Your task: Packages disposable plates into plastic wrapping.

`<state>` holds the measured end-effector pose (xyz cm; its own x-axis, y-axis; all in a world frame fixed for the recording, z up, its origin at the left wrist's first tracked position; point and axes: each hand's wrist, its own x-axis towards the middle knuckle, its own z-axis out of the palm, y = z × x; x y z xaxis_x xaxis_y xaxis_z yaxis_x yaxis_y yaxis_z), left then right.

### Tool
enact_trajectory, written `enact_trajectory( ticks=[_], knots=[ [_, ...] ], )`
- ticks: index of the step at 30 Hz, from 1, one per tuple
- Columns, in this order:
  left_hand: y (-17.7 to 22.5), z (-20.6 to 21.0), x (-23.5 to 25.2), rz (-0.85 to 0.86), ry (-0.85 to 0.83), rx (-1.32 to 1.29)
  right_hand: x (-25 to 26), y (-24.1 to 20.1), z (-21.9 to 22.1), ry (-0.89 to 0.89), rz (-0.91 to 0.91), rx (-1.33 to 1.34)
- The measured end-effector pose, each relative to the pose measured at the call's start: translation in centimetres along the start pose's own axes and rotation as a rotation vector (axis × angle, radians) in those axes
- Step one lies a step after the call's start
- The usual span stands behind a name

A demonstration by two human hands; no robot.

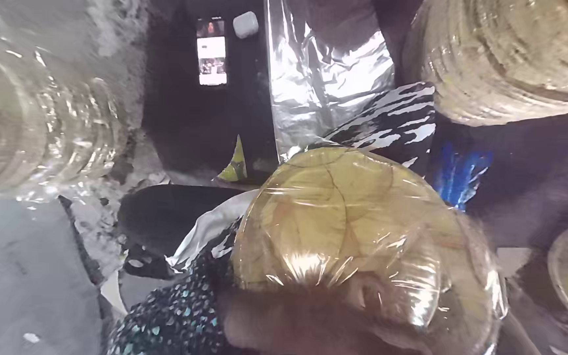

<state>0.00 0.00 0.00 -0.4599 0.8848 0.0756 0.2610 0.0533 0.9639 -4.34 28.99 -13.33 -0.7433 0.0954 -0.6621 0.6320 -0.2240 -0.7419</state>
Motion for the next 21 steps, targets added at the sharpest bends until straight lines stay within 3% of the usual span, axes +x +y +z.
enact_trajectory(
  ticks=[3,6,9,10,12,17,21],
  knots=[
    [-0.3,0.2,0.5,0.056,0.030,-0.029,-1.9,-6.1,2.7,-0.141,0.105,-0.238],
    [-0.1,-0.1,0.8,0.006,0.072,-0.034,-0.8,-8.2,2.6,-0.403,-0.124,-0.517],
    [-0.6,-0.1,0.8,0.070,0.091,-0.099,-2.4,-11.1,6.0,-0.253,-0.143,-0.715],
    [-0.9,0.3,0.8,0.117,0.114,-0.113,-2.6,-11.4,6.3,-0.249,-0.118,-0.723],
    [-1.5,0.6,0.7,0.188,0.121,-0.070,-0.8,-9.9,4.2,-0.378,-0.252,-0.741],
    [-1.7,0.4,0.6,0.231,0.117,-0.050,1.2,-10.9,3.4,-0.585,-0.293,-0.751],
    [-2.3,0.5,0.8,0.262,0.129,-0.052,2.0,-10.0,4.2,-0.536,-0.479,-0.753]
  ],
)
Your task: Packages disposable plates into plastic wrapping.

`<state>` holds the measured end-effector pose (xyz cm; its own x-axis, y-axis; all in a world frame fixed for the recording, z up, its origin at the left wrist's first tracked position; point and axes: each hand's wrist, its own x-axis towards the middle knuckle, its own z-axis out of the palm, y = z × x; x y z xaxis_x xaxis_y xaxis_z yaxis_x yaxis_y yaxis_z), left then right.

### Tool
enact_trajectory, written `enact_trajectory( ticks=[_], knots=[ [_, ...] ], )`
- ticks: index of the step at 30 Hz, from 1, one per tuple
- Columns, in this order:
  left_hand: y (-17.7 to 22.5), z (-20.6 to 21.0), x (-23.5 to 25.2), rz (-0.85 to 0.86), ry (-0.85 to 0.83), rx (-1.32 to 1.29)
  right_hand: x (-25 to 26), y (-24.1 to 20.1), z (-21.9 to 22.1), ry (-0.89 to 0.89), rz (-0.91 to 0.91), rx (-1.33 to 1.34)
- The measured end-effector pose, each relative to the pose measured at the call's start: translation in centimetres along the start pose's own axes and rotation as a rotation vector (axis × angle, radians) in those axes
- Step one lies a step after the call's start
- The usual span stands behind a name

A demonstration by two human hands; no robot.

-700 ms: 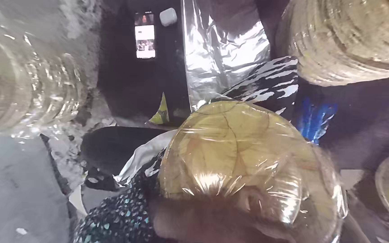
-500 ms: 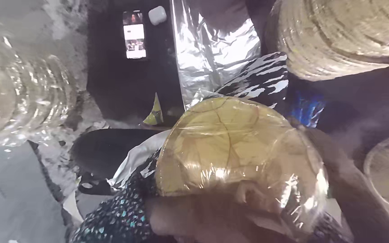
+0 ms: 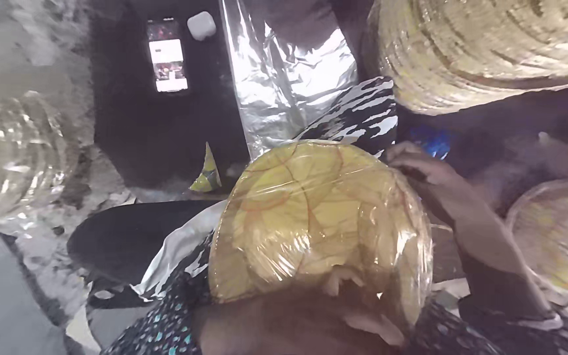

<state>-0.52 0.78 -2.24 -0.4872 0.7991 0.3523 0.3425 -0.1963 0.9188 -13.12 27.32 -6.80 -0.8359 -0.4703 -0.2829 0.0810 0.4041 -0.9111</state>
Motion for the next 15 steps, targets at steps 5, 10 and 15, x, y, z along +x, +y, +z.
enact_trajectory(
  ticks=[5,10,15],
  knots=[
    [-0.4,-0.1,-0.4,-0.047,-0.032,-0.020,0.4,-0.9,2.0,0.141,0.162,0.014],
    [-0.4,0.0,-0.4,-0.030,-0.007,-0.009,0.4,-1.9,2.5,0.191,0.288,0.098],
    [-0.6,0.2,-0.4,-0.017,-0.001,-0.068,1.6,-2.7,1.5,0.092,0.332,0.254]
  ],
)
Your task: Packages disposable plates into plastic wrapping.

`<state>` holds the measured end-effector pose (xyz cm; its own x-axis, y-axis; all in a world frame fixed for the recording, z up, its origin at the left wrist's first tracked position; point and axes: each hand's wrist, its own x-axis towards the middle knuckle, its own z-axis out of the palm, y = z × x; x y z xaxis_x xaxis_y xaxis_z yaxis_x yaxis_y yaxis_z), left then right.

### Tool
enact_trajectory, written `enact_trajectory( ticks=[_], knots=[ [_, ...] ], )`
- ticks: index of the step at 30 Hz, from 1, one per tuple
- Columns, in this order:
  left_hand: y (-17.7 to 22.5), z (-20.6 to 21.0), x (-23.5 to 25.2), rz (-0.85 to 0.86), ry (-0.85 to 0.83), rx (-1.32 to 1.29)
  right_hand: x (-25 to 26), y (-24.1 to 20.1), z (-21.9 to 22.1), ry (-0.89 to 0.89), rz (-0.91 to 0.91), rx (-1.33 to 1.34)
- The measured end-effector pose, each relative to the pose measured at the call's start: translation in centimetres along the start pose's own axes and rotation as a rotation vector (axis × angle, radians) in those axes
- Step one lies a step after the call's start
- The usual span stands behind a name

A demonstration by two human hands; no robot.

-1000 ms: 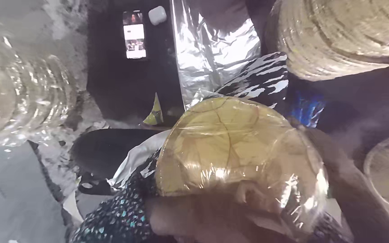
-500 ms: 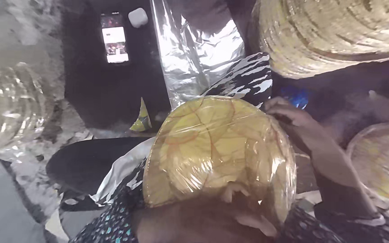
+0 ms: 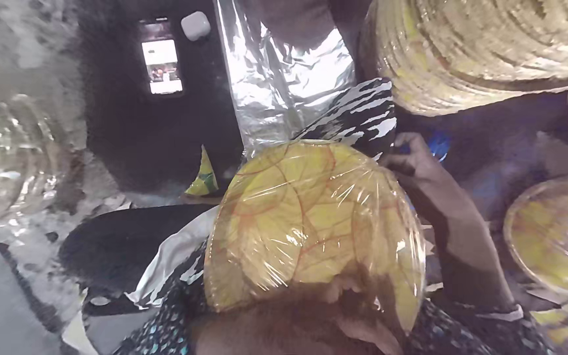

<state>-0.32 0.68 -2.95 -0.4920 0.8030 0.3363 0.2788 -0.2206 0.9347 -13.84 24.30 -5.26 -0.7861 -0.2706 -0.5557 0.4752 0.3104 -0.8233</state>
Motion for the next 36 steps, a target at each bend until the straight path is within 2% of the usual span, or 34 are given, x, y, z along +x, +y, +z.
enact_trajectory(
  ticks=[3,6,9,12,14,16,18,20,21,23,26,29,32,34,36],
  knots=[
    [0.2,0.3,-0.3,-0.050,0.008,-0.041,0.0,0.3,0.6,-0.002,-0.003,0.141],
    [0.8,0.3,-0.2,-0.089,0.005,-0.055,1.6,3.1,0.2,0.030,-0.005,0.244],
    [0.9,0.7,-0.7,-0.096,0.042,-0.079,0.6,2.1,0.8,-0.046,-0.009,0.353],
    [1.1,0.6,-0.7,-0.166,0.050,-0.104,0.7,1.7,-0.1,-0.183,-0.096,0.158],
    [0.4,0.6,-0.6,-0.108,0.035,-0.079,1.7,1.8,-1.1,-0.264,-0.200,-0.020],
    [0.0,0.3,-0.2,-0.045,0.025,-0.059,2.3,1.4,-1.1,-0.251,-0.273,-0.123],
    [0.0,0.0,-0.1,-0.013,0.028,-0.016,3.3,1.6,-0.9,-0.282,-0.321,-0.119],
    [0.1,-0.1,-0.1,0.011,0.085,0.018,4.6,2.3,-0.2,-0.293,-0.269,0.000],
    [0.1,-0.2,-0.1,0.020,0.120,0.025,4.8,2.3,0.5,-0.248,-0.232,0.045],
    [0.3,-0.8,-0.2,0.022,0.136,0.056,4.4,1.8,1.7,-0.147,-0.300,0.003],
    [2.1,-2.8,-1.1,-0.071,0.046,0.161,3.3,1.9,1.8,-0.069,-0.404,-0.101],
    [5.3,-5.2,-2.8,-0.332,-0.050,0.359,1.5,2.6,1.8,-0.047,-0.236,0.053],
    [4.9,-5.9,-7.8,-0.452,0.059,0.687,0.7,3.5,2.9,0.013,-0.067,0.298],
    [2.7,-4.5,-11.5,-0.443,0.311,0.865,0.9,3.7,3.4,-0.002,-0.067,0.331],
    [1.3,-2.4,-14.0,-0.476,0.663,0.960,1.1,3.7,4.3,-0.056,-0.058,0.291]
  ],
)
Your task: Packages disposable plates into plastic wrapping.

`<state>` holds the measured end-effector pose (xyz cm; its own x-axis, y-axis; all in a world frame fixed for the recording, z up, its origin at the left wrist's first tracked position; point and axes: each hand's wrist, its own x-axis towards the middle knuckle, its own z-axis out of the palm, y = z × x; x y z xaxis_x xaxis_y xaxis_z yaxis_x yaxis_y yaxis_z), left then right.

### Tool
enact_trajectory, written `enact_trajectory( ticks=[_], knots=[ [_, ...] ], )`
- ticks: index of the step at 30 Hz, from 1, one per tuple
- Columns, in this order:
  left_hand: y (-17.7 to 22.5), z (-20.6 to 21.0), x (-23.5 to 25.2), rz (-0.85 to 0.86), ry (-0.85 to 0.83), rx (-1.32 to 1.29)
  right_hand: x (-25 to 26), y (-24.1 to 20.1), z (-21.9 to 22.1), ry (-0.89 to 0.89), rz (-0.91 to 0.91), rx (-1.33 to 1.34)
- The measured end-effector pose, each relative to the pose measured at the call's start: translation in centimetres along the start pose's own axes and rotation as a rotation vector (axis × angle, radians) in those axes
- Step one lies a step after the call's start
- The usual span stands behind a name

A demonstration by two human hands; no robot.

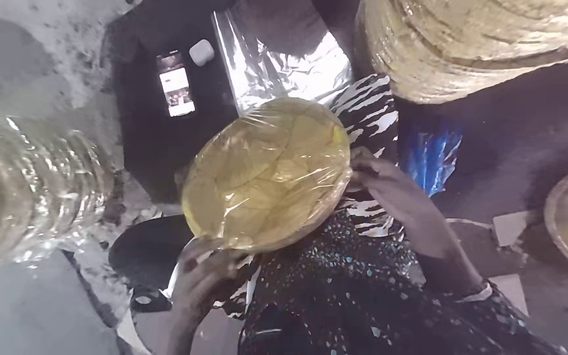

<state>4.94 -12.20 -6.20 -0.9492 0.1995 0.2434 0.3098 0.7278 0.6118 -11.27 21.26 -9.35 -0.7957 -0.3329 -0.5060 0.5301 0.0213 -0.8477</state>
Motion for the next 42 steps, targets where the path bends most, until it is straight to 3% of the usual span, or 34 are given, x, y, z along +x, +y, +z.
enact_trajectory(
  ticks=[3,4,6,9,11,15,18,23,28,32,36,42],
  knots=[
    [-0.2,2.1,-2.9,-0.487,0.586,-0.232,0.3,0.3,1.8,-0.066,0.040,-0.067],
    [-0.1,2.4,-3.0,-0.577,0.681,-0.235,0.3,0.7,2.4,-0.075,0.049,-0.072],
    [0.6,3.7,-3.2,-0.657,0.742,-0.070,-0.1,1.0,3.5,-0.081,0.098,-0.068],
    [3.1,4.4,-2.4,-0.974,0.657,0.069,-1.3,1.9,4.7,-0.050,0.122,-0.030],
    [3.9,3.6,-2.0,-1.067,0.591,0.196,-1.6,2.8,5.4,-0.104,0.102,-0.005],
    [2.3,3.2,-3.2,-0.945,0.538,0.286,-2.1,2.8,5.2,-0.129,0.152,0.014],
    [0.7,3.8,-3.4,-0.813,0.631,0.282,-2.4,2.5,5.2,-0.103,0.184,0.043],
    [-1.3,5.8,-2.1,-0.829,0.817,0.261,-3.1,3.1,4.9,-0.138,0.196,0.012],
    [-1.2,6.5,0.1,-0.915,0.957,0.013,-3.3,3.5,4.8,-0.140,0.201,0.049],
    [-1.2,6.2,1.4,-1.008,0.927,-0.216,-3.0,3.7,4.6,-0.133,0.215,0.027],
    [-1.0,6.8,1.7,-0.905,0.968,-0.298,-3.2,3.0,4.9,-0.116,0.218,0.015],
    [-1.3,8.1,2.6,-0.775,0.901,-0.423,-3.7,2.5,4.7,-0.059,0.217,-0.068]
  ],
)
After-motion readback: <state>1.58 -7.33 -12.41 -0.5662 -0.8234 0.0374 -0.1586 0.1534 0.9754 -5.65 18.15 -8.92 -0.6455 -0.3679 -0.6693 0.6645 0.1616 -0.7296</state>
